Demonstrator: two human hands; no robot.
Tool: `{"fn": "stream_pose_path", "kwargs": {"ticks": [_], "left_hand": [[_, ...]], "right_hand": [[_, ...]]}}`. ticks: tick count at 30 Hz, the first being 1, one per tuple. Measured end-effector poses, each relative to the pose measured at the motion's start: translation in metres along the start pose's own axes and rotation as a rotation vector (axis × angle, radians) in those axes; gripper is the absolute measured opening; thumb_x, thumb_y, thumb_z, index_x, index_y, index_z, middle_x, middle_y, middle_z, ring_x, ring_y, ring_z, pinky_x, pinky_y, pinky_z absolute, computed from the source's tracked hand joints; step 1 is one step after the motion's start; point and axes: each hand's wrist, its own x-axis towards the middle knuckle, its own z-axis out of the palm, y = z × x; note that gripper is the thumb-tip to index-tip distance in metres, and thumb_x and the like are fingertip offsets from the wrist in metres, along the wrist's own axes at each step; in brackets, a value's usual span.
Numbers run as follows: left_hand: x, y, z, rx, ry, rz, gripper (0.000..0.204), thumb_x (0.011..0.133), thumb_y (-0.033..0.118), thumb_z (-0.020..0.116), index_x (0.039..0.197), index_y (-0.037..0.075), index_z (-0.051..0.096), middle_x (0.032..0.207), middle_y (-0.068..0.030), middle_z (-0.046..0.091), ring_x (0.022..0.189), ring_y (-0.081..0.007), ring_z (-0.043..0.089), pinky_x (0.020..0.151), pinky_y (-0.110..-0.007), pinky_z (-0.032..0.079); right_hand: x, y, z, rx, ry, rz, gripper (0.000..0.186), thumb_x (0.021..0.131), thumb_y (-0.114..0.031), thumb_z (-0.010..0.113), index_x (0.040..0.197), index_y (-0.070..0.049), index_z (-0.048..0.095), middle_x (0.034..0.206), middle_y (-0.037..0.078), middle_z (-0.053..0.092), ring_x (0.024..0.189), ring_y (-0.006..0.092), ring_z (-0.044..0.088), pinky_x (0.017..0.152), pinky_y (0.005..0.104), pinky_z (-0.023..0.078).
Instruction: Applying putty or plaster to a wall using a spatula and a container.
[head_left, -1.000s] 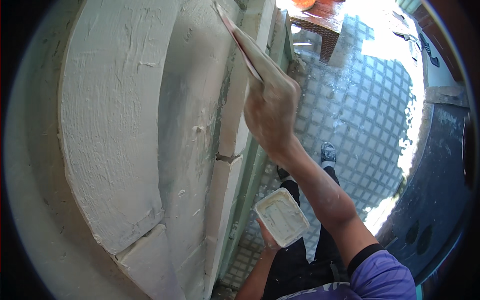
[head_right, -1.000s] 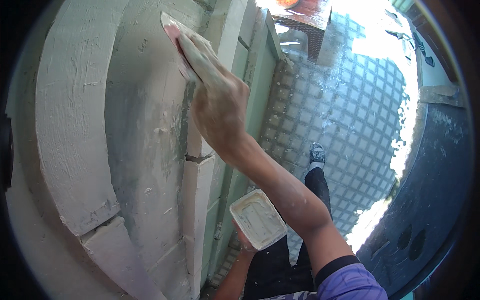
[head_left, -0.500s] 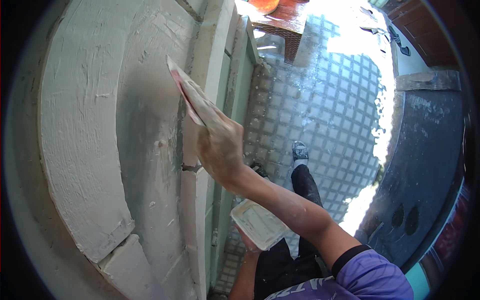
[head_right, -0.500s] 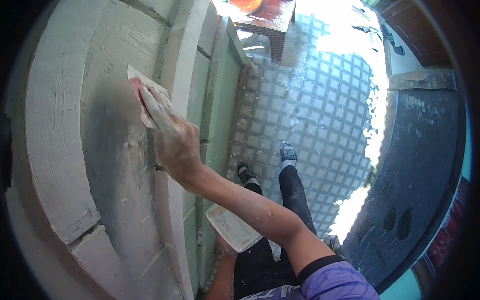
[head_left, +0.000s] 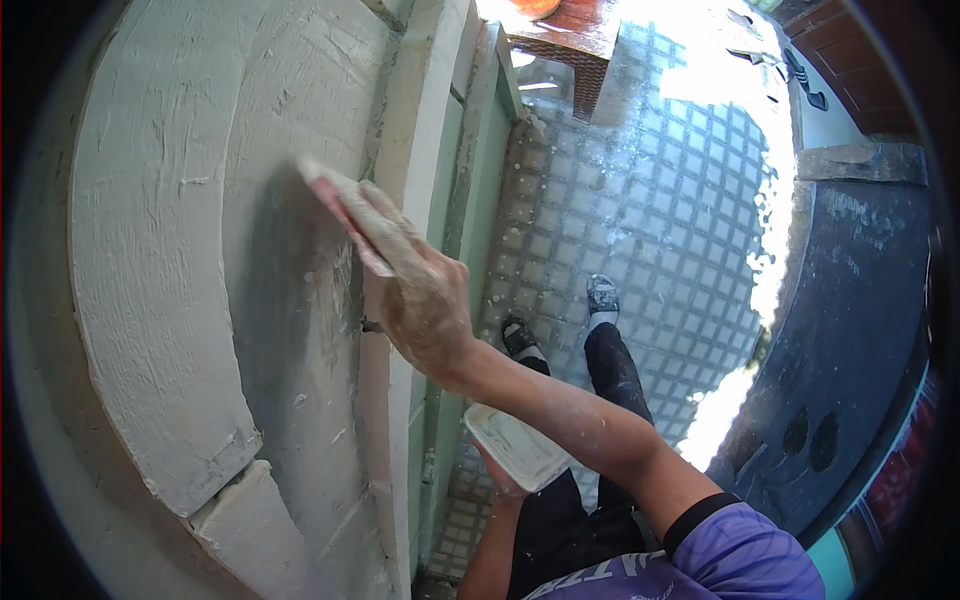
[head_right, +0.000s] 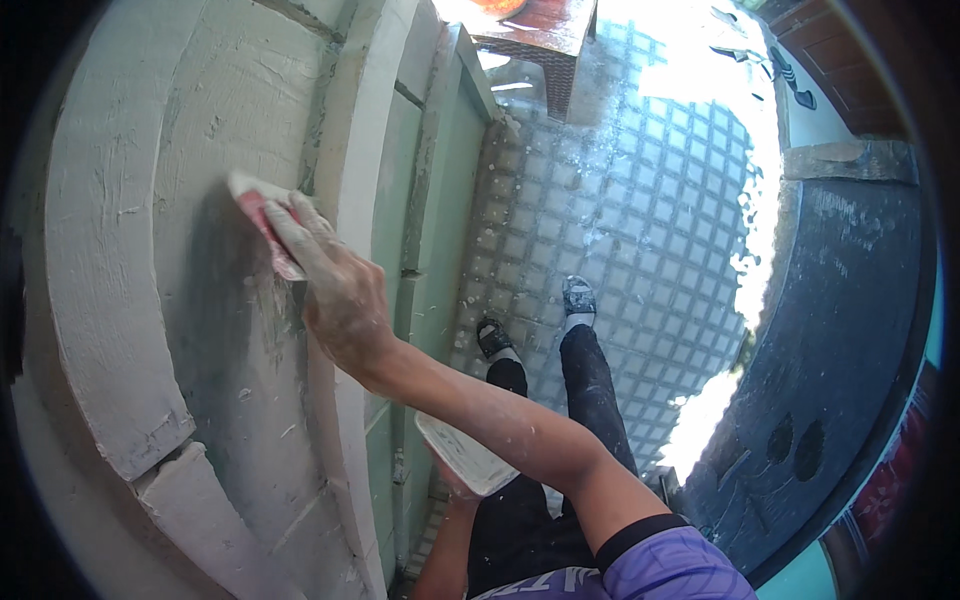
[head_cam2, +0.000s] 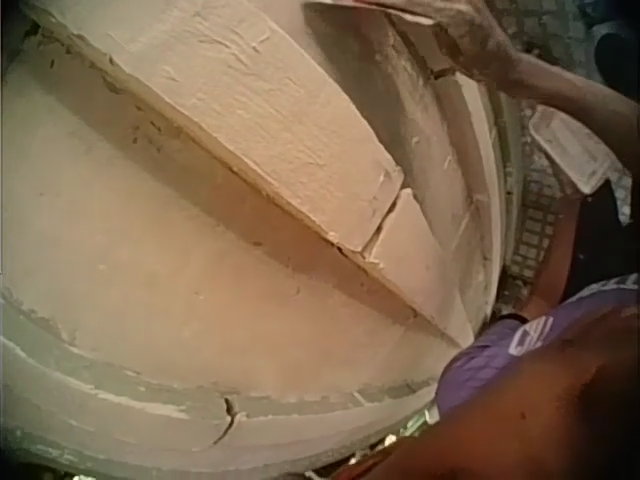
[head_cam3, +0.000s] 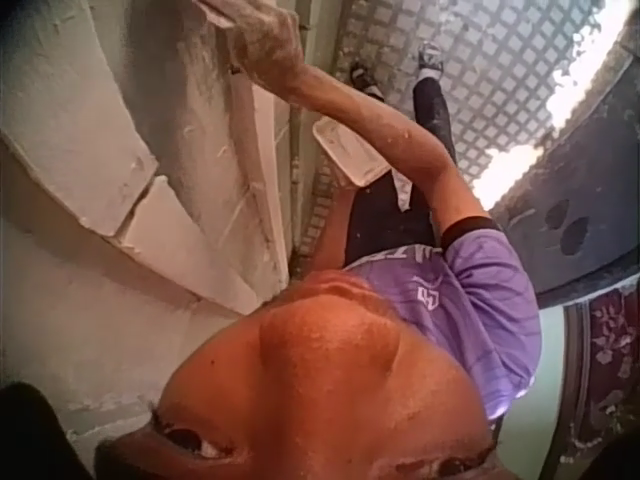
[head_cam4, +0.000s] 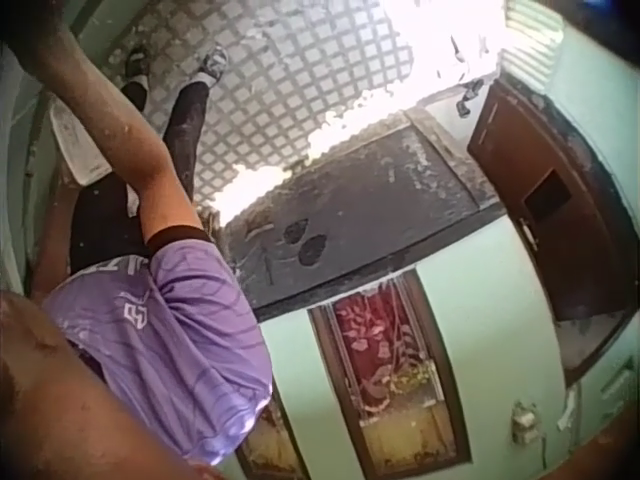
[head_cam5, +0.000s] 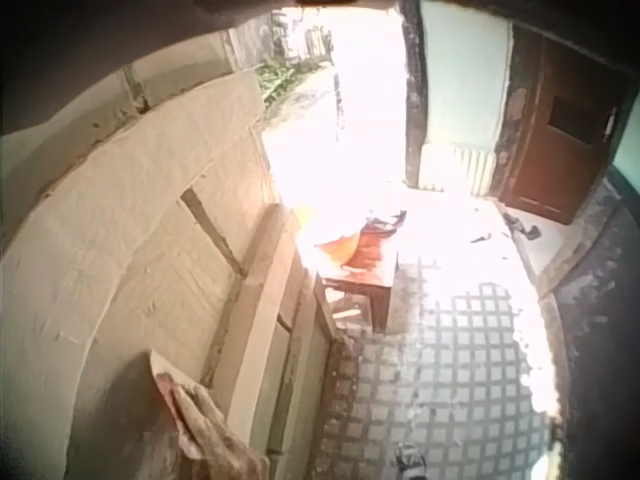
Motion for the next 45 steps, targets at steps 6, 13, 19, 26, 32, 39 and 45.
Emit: {"fn": "stream_pose_path", "kwargs": {"ticks": [6, 13, 19, 26, 32, 39, 45], "left_hand": [[-0.003, -0.008, -0.035, -0.097, -0.06, -0.127, 0.089, 0.086, 0.079, 0.026, 0.153, 0.02, 0.018, 0.154, -0.0079, 0.028, 0.138, -0.0341, 0.034, 0.111, -0.052, 0.033], [-0.003, -0.001, 0.001, -0.1, 0.012, -0.002, 0.091, 0.085, 0.08, 0.026, 0.153, 0.02, 0.017, 0.153, -0.0082, 0.029, 0.137, -0.0337, 0.035, 0.112, -0.049, 0.031], [0.008, -0.049, -0.098, 0.381, -0.232, 0.101, 0.085, 0.089, 0.075, 0.028, 0.153, 0.021, 0.016, 0.154, -0.0089, 0.026, 0.139, -0.0328, 0.033, 0.112, -0.051, 0.03], [-0.013, 0.003, 0.011, -0.066, -0.02, -0.07, 0.095, 0.083, 0.082, 0.028, 0.152, 0.018, 0.018, 0.152, -0.0106, 0.029, 0.137, -0.0343, 0.035, 0.11, -0.053, 0.033], [-0.011, 0.006, 0.015, -0.034, -0.024, 0.002, 0.088, 0.088, 0.078, 0.021, 0.153, 0.019, 0.018, 0.154, -0.0094, 0.027, 0.138, -0.0343, 0.033, 0.112, -0.052, 0.03], [-0.01, 0.007, -0.007, -0.106, -0.092, -0.001, 0.091, 0.085, 0.08, 0.025, 0.152, 0.019, 0.021, 0.152, -0.0094, 0.031, 0.135, -0.0346, 0.038, 0.109, -0.055, 0.035], [-0.005, -0.003, 0.001, -0.187, -0.07, 0.0, 0.09, 0.085, 0.079, 0.03, 0.151, 0.018, 0.024, 0.151, -0.009, 0.034, 0.132, -0.034, 0.042, 0.108, -0.055, 0.037]], "right_hand": [[-0.071, -0.063, 0.004, 0.084, -0.33, -0.036, 0.059, 0.082, -0.002, 0.062, 0.139, -0.012, 0.049, 0.131, 0.022, 0.055, 0.117, 0.0369, 0.058, 0.096, 0.0411, 0.052], [-0.005, -0.002, -0.01, 0.267, -0.048, 0.117, 0.044, 0.092, -0.002, 0.055, 0.135, -0.006, 0.053, 0.137, 0.022, 0.049, 0.125, 0.0387, 0.049, 0.108, 0.0385, 0.041], [-0.03, -0.066, 0.038, 0.19, -0.21, 0.031, 0.064, 0.076, 0.01, 0.06, 0.137, -0.009, 0.051, 0.139, 0.022, 0.047, 0.128, 0.0399, 0.046, 0.108, 0.0429, 0.041], [-0.027, -0.023, -0.019, 0.379, -0.026, 0.01, 0.041, 0.09, 0.0, 0.055, 0.13, -0.008, 0.058, 0.128, 0.013, 0.061, 0.123, 0.0299, 0.055, 0.104, 0.0413, 0.045], [0.062, -0.003, 0.034, 0.163, 0.058, -0.161, 0.046, 0.088, 0.008, 0.049, 0.133, -0.003, 0.054, 0.135, 0.019, 0.053, 0.128, 0.0352, 0.047, 0.111, 0.0464, 0.035], [-0.004, 0.0, -0.028, 0.339, -0.346, -0.321, 0.04, 0.087, -0.009, 0.062, 0.127, -0.008, 0.06, 0.127, 0.016, 0.06, 0.122, 0.031, 0.055, 0.108, 0.0442, 0.042], [0.13, 0.023, 0.008, 0.249, 0.051, -0.245, 0.038, 0.095, -0.003, 0.048, 0.133, -0.003, 0.053, 0.129, 0.02, 0.058, 0.12, 0.0297, 0.056, 0.107, 0.0442, 0.041]]}}
